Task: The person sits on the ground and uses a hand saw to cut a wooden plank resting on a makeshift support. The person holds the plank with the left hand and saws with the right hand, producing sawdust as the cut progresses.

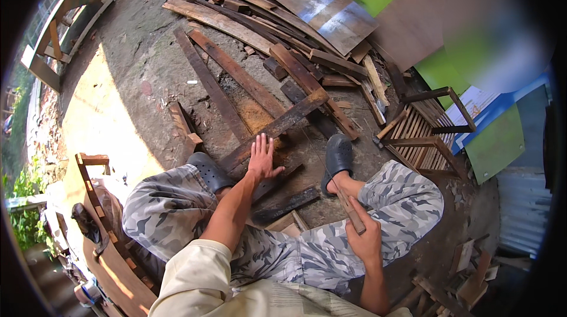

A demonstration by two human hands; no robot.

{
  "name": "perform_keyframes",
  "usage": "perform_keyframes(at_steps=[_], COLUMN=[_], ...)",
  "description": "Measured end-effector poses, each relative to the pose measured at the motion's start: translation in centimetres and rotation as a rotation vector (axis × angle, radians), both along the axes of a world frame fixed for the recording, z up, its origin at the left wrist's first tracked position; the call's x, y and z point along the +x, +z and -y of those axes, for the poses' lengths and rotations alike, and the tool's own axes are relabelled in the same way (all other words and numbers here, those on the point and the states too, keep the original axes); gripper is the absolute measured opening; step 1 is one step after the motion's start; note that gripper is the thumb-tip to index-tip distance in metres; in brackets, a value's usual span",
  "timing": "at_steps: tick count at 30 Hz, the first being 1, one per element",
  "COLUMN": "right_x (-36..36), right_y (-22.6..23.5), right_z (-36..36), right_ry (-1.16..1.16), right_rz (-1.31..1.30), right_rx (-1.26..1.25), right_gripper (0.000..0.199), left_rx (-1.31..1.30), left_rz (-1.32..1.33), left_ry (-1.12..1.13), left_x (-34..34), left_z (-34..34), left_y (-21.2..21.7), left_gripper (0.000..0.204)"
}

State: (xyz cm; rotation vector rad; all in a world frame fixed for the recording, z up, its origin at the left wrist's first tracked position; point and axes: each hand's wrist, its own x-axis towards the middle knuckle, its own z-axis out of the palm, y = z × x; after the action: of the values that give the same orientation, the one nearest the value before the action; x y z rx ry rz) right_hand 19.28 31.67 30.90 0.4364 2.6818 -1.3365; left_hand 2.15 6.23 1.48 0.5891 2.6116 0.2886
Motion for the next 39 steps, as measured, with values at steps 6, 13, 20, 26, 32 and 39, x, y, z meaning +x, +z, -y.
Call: perform_keyframes(at_steps=[6, 13, 20, 26, 32, 39], right_x=[-0.6, -0.8, -2.8, -3.3, -4.2, -4.6], right_y=[-1.4, -3.9, -4.6, -6.1, -4.7, -5.4], right_z=[0.4, 0.7, 3.0, 4.5, 5.4, 5.9], right_ry=[-0.014, 0.038, 0.030, 0.041, 0.052, 0.153], right_rz=[-0.073, -0.099, -0.087, -0.086, 0.076, -0.003], right_rx=[-0.070, -0.085, -0.162, -0.162, -0.286, -0.329], right_gripper=[0.053, 0.052, 0.048, 0.054, 0.052, 0.057], left_rx=[0.105, 0.014, -0.276, -0.092, -0.024, -0.115], left_rz=[0.200, -0.126, 0.130, 0.314, 0.285, 0.112], left_ry=[-0.449, 0.457, -0.051, -0.195, 0.101, 0.463], left_x=[3.3, -1.2, 1.2, 4.0, 5.2, 3.4], left_z=[1.3, 1.2, 1.4, -1.2, 0.9, 3.9], left_y=[-3.5, -1.1, 1.1, 1.6, 0.7, 5.1], left_gripper=[0.079, 0.104, 0.111, 0.046, 0.038, 0.052])
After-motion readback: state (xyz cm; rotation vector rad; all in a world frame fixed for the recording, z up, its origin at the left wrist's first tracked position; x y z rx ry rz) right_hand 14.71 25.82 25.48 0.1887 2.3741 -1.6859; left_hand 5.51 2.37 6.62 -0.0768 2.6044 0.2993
